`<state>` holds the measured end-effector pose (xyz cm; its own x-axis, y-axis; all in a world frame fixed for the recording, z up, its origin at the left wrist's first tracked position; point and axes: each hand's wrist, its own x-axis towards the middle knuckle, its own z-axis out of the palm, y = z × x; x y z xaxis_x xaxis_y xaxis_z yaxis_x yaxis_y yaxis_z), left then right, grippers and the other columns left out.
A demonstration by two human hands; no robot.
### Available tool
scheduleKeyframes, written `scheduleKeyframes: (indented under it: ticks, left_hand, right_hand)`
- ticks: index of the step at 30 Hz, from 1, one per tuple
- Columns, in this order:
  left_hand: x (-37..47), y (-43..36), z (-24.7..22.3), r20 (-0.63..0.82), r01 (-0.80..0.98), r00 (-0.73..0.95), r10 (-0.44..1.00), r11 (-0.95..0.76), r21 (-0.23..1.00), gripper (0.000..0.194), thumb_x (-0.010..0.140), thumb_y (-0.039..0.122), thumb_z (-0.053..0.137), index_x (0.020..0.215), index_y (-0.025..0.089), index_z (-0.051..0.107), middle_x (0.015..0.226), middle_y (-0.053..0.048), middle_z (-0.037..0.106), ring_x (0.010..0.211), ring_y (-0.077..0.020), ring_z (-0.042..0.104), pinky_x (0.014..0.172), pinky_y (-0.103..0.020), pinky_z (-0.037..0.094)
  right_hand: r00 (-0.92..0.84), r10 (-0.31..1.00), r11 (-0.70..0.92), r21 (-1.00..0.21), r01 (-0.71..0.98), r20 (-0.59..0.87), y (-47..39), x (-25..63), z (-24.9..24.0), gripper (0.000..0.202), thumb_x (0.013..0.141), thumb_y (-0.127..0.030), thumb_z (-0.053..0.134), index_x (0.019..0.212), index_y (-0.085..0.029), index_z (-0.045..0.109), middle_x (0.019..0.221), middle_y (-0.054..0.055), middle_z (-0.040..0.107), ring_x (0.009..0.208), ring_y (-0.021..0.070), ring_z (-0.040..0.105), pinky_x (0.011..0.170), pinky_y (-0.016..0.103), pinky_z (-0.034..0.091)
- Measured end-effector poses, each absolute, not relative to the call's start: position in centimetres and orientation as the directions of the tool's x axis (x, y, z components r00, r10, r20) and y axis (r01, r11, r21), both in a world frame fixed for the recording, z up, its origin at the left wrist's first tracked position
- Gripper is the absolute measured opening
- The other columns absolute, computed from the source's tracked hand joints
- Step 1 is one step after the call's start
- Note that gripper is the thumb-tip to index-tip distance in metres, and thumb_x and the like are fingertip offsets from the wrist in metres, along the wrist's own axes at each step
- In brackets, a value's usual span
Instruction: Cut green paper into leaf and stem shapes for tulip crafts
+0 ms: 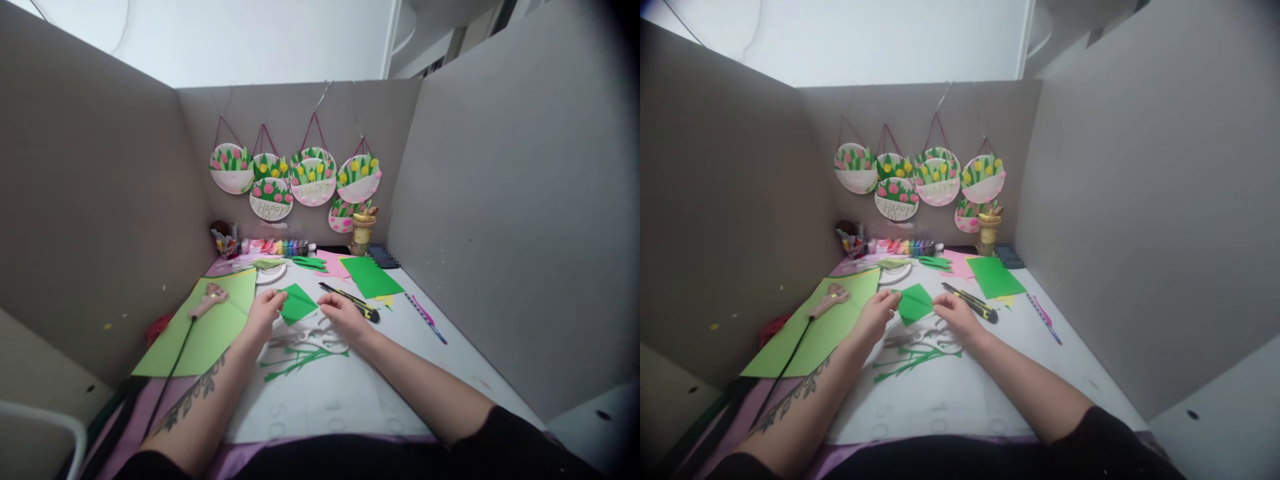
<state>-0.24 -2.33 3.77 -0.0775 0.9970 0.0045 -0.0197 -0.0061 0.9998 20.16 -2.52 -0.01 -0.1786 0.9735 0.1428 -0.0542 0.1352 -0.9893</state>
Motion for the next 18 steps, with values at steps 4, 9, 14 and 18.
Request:
scheduleKeyframes:
  ticks: [4,9,14,18]
  left_hand:
    - [0.34,-2.69,3.36,0.011,0.025,-0.035,0.999,-0.010,1.000,0.035,0.065,0.043,0.067,0.057,0.018,0.044,0.049,0.007,0.039,0.044,-0.0049,0.029,0.045,-0.021,0.019]
    - [0.57,-2.79,3.22,0.030,0.051,-0.005,1.000,-0.030,0.998,0.036,0.064,0.045,0.068,0.057,0.017,0.047,0.048,0.008,0.039,0.043,-0.0048,0.028,0.045,-0.020,0.020]
    - [0.13,-2.57,3.74,-0.005,0.039,-0.032,0.999,0.006,0.999,0.030,0.061,0.041,0.069,0.062,0.016,0.052,0.049,0.007,0.043,0.043,-0.0047,0.031,0.045,-0.020,0.021]
    - [-0.26,-2.45,3.97,-0.025,0.038,-0.039,0.999,0.026,0.999,0.025,0.061,0.038,0.065,0.067,0.016,0.056,0.050,0.007,0.043,0.043,-0.0046,0.030,0.044,-0.019,0.019]
  right_hand:
    - [-0.228,0.964,0.141,-0.990,-0.007,0.139,-2.72,19.94,-0.04,0.027,0.068,-0.039,0.068,0.083,-0.017,0.062,0.071,-0.002,0.057,0.062,0.0120,0.049,0.060,0.025,0.038]
    - [-0.222,0.964,0.164,-0.984,0.064,0.147,-2.49,20.12,-0.37,0.025,0.071,-0.040,0.066,0.067,-0.017,0.056,0.061,-0.003,0.052,0.057,0.0114,0.046,0.057,0.025,0.036]
    - [-0.195,0.972,0.150,-0.986,0.071,0.134,-2.40,20.23,-0.26,0.022,0.070,-0.037,0.065,0.066,-0.018,0.055,0.058,-0.004,0.050,0.055,0.0107,0.043,0.055,0.024,0.034]
    - [-0.158,0.980,0.131,-0.990,0.058,0.121,-2.49,20.19,-0.19,0.020,0.069,-0.035,0.064,0.066,-0.018,0.054,0.056,-0.004,0.047,0.052,0.0103,0.041,0.050,0.023,0.031]
